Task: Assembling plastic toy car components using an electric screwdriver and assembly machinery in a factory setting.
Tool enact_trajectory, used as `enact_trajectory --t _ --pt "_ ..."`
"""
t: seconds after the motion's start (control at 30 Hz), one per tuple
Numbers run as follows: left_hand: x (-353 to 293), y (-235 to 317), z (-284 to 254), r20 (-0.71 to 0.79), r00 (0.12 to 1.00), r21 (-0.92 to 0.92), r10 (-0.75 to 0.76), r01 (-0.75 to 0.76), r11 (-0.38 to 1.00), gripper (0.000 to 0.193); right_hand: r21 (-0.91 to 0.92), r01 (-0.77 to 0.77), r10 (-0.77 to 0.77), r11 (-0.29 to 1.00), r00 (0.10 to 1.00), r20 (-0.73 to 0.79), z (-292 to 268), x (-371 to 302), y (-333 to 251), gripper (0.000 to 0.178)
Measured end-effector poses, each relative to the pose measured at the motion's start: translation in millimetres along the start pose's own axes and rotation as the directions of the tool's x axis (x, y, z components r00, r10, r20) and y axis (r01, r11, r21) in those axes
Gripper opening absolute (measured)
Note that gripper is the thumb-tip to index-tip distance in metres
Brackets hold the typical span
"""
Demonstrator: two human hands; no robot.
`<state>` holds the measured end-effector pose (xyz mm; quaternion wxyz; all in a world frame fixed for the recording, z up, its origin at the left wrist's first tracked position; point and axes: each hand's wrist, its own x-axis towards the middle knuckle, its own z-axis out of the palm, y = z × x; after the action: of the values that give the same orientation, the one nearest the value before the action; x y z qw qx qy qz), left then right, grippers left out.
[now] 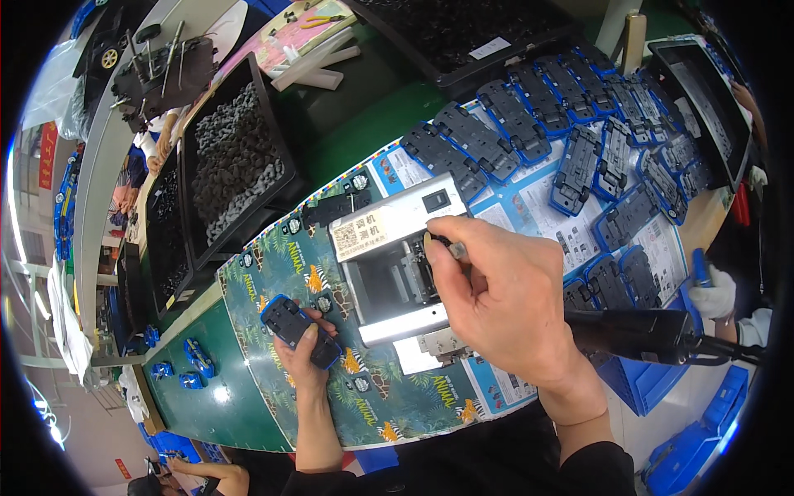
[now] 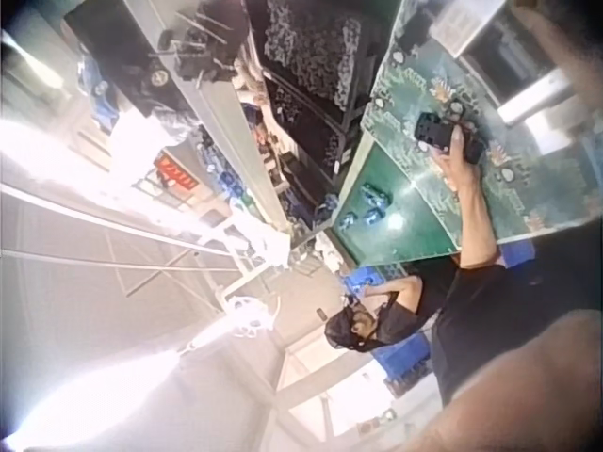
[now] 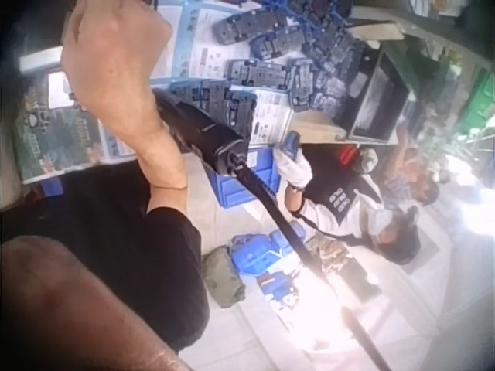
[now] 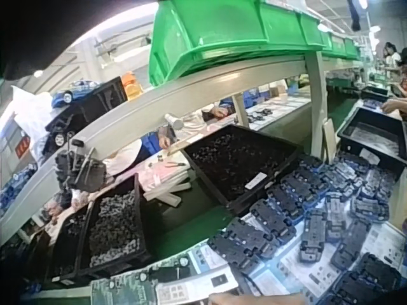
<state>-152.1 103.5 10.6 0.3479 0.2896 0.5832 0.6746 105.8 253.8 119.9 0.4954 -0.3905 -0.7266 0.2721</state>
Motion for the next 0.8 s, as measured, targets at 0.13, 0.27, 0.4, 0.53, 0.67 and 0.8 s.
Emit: enact_trajectory --t 0.13,0.27,0.4,0.53,0.67,0.8 --pt "0.0 -1.1 -3.4 0.015 1.0 -0.01 -0.001 0.001 1.0 0.053 0.015 0.038 -0.038 0.999 0.999 -0.039 -3.9 1.5 -8.2 0.018" --pt "-0.7 -0.5 -5.4 0.008 1.0 0.002 0.012 -0.012 1.0 0.055 0.044 0.035 -0.033 0.998 0.999 -0.038 -2.6 -1.3 -6.6 0.019" --pt "-0.4 -1.1 -1.5 -0.006 1.0 0.005 0.002 -0.002 1.0 0.055 0.022 0.106 -0.106 0.994 0.994 -0.01 -2.6 -7.7 3.1 0.024" --pt "-0.9 0.1 0.5 -0.029 1.0 0.015 0.009 -0.009 1.0 0.055 0.031 0.133 -0.133 0.991 0.991 -0.004 -6.3 -6.7 0.6 0.028" --pt "-1.5 1.2 4.0 -0.033 0.999 0.019 0.023 -0.023 1.0 0.055 0.054 0.158 -0.156 0.986 0.987 -0.037 1.8 -6.4 7.1 0.029" --pt "-1.1 0.0 3.4 -0.046 0.999 0.018 0.023 -0.022 1.0 0.055 0.029 0.185 -0.186 0.982 0.982 0.034 2.2 -3.2 1.0 0.03"
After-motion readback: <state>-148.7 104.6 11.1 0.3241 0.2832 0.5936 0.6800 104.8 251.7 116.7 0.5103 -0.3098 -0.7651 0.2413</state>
